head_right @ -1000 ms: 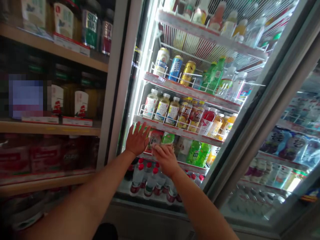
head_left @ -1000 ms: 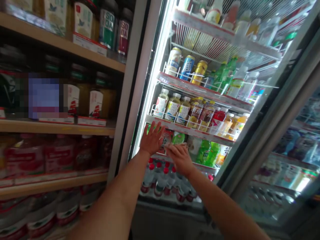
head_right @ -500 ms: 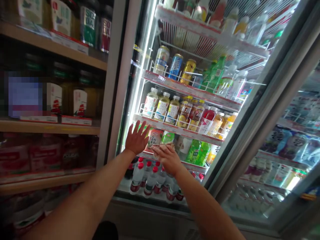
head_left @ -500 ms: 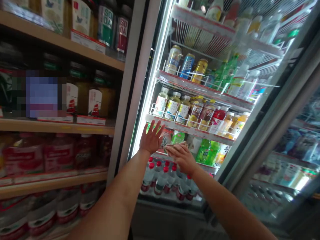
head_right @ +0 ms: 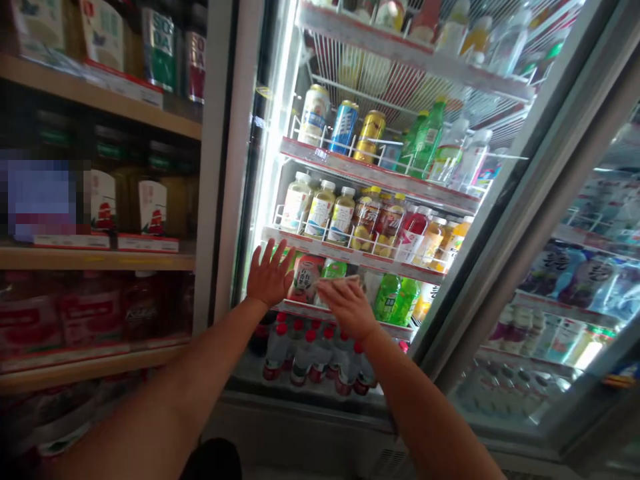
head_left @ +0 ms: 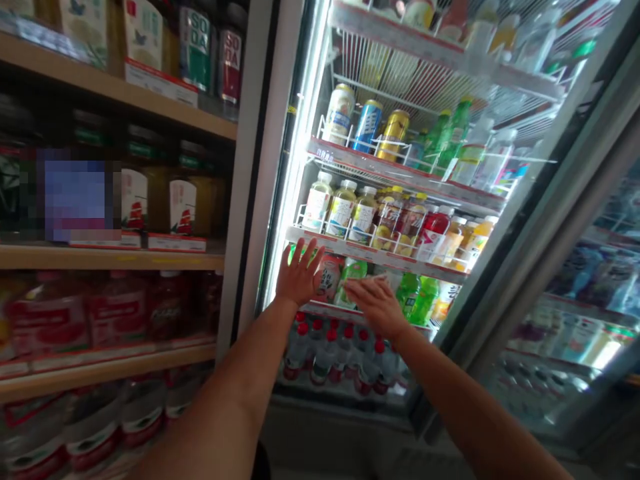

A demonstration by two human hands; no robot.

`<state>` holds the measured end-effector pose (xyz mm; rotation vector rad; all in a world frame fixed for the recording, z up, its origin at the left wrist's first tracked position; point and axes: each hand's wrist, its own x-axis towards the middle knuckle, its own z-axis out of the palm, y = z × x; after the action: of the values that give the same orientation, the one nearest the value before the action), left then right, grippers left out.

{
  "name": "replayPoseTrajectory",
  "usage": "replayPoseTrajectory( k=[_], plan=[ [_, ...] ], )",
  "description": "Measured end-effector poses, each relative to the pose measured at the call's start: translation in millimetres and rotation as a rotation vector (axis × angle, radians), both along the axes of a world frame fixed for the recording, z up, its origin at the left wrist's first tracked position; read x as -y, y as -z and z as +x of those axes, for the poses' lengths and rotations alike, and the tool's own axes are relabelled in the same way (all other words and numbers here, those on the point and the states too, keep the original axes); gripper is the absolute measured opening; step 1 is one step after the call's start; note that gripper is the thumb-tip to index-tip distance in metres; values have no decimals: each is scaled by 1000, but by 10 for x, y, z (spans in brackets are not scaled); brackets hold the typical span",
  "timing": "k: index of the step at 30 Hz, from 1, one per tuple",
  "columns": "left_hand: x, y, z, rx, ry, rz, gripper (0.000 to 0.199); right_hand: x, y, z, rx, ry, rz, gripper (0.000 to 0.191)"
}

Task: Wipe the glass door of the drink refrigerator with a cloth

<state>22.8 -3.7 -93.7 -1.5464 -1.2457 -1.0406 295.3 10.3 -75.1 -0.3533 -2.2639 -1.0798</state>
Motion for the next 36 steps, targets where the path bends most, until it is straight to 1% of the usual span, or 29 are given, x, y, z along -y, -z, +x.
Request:
replayPoseTrajectory(
  k=[2, 3, 4, 5, 6, 7, 9, 10, 11, 12, 13, 14, 16, 17, 18, 19, 20, 22, 24, 25, 26, 28, 29, 30, 31, 32, 33, 35, 36],
  plan=[
    [-2, 1, 3, 11, 9, -4, 60, -53, -233, 13, -269, 51, 8, 53],
    [-2, 2, 4, 13, 11, -5, 60, -77, -316, 13, -405, 62, 20, 54],
    [-3, 3, 4, 13, 12, -6, 61, -95, -351, 13, -506, 63, 32, 55],
    [-3, 4, 4, 11, 13, -8, 61, -101, -332, 15, -548, 62, 35, 56],
    [-2, 4, 3, 9, 14, -7, 61, -97, -265, 23, -519, 53, 30, 58],
    [-2, 4, 1, 8, 16, -9, 61, -82, -164, 38, -415, 29, 20, 59],
    [1, 3, -1, 8, 18, -11, 62, -38, 54, 96, -86, -38, -6, 58],
    [2, 2, -3, 6, 18, -6, 62, -17, 128, 137, 66, -69, -20, 55],
    [2, 1, -4, 1, 17, 5, 61, -3, 158, 184, 173, -86, -35, 53],
    [2, 1, -5, -5, 15, 17, 61, 3, 142, 236, 211, -83, -49, 51],
    [1, 1, -6, -9, 12, 25, 60, -1, 88, 291, 176, -55, -60, 51],
    [-1, 2, -7, -9, 11, 30, 60, -14, 11, 345, 84, -15, -61, 51],
    [-6, 4, -8, -1, 18, 20, 61, -48, -134, 444, -177, 71, -37, 51],
    [-8, 5, -9, 5, 22, 10, 61, -61, -168, 485, -289, 108, -23, 52],
    [-9, 6, -9, 9, 24, 1, 61, -67, -163, 521, -347, 130, -16, 52],
    [-9, 7, -9, 10, 25, -5, 62, -63, -124, 553, -330, 130, -17, 54],
    [-9, 7, -9, 9, 24, -9, 62, -51, -61, 582, -243, 111, -28, 56],
    [-9, 7, -9, 10, 20, -17, 62, -14, 69, 642, 35, 52, -60, 59],
    [-12, 8, -10, 17, 24, -22, 64, 8, 94, 712, 224, 12, -63, 58],
    [-16, 9, -10, 19, 29, -20, 65, 4, 52, 750, 235, 14, -51, 57],
    [-19, 11, -11, 20, 35, -13, 66, -11, -19, 787, 189, 34, -31, 56],
    [-26, 13, -12, 13, 44, 13, 66, -59, -177, 851, -10, 99, 11, 54],
    [-28, 15, -13, 9, 46, 25, 66, -82, -226, 873, -129, 130, 30, 53],
    [-29, 15, -12, 6, 49, 34, 66, -98, -237, 889, -229, 151, 45, 51],
    [-29, 14, -11, 5, 52, 38, 65, -104, -204, 900, -289, 159, 51, 50],
    [-28, 12, -10, 4, 55, 40, 65, -98, -133, 908, -295, 156, 50, 51],
    [-26, 9, -8, 3, 56, 45, 65, -83, -37, 919, -246, 143, 44, 53],
    [-20, -1, -3, -12, 51, 75, 65, -44, 148, 958, -38, 105, 25, 57],
    [-17, -7, -1, -24, 42, 96, 64, -31, 198, 992, 61, 85, 21, 58]
  ],
)
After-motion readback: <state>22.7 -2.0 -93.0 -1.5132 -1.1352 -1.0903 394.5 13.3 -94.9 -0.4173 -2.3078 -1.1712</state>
